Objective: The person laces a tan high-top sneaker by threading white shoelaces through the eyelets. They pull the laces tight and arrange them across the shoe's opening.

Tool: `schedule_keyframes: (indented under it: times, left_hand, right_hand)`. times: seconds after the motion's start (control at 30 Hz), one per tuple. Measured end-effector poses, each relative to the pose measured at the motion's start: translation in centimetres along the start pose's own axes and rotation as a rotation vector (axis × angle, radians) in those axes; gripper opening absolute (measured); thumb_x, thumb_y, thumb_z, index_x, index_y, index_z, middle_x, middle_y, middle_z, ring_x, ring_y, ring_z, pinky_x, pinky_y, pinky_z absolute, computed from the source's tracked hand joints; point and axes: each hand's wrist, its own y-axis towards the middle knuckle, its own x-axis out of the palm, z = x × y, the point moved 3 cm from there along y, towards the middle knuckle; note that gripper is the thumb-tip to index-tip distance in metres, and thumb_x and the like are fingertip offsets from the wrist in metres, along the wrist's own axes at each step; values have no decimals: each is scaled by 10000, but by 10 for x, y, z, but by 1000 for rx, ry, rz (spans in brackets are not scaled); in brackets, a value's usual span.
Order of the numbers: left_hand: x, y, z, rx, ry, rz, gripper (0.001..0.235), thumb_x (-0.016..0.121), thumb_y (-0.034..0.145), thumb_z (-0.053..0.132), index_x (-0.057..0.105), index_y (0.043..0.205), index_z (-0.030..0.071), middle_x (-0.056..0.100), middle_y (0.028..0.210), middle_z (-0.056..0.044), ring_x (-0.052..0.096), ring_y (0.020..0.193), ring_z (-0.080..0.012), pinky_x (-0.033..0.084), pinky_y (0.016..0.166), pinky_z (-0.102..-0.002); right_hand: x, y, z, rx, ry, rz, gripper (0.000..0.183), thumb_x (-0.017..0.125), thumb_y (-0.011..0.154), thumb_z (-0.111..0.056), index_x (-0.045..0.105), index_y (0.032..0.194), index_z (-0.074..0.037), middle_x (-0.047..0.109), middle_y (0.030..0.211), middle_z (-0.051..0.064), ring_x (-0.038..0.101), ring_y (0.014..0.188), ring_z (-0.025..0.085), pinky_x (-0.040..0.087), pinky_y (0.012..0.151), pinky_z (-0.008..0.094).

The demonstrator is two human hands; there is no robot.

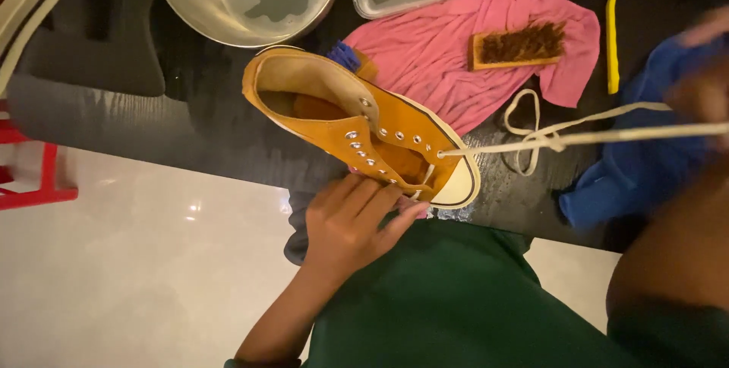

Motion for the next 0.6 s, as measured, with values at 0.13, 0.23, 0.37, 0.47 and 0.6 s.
schedule_keyframes:
  times: [0.13,0.23,0.37,0.47,0.6]
  left_hand:
    - [7,-4,1,-8,35,-2,246,900,898,174,674,836,101,642,787,-30,613,697,-222,508,610,-303]
    - [7,-4,6,-8,-6,-6,170,845,912,101,686,861,72,658,823,-43,616,722,-227,525,658,-310]
    - [14,-11,8,-80,-30,-26,193,812,921,80,625,879,64,623,854,-50,579,756,-243,494,664,-317]
    - [14,-10,7,-135,-42,-34,265,842,889,104,585,825,105,575,790,-9,551,725,-214,439,611,-301]
    - [10,-7,8,-141,-64,-94,259,773,873,47,536,786,102,539,775,-10,540,728,-216,448,623,-312]
  right_hand:
    - [188,85,-113,347,-748,627,448,657,1005,-3,568,1444,19,693,780,208,720,722,311,606,750,386]
    - [195,91,-104,15,-1491,555,418,839,948,-207,789,1328,-40,723,1331,196,658,1231,370,457,1056,478]
    - [245,131,-121,-350,-1411,562,164,782,1071,-8,791,1234,11,713,1361,252,646,1218,401,441,1044,510]
    - [287,159,-108,-557,-1089,316,162,686,919,-107,719,1046,-11,717,1035,157,670,973,284,536,880,433]
    - [313,175,-94,-457,-1273,186,668,859,798,-524,608,1243,-94,571,1322,134,566,1156,305,477,963,459]
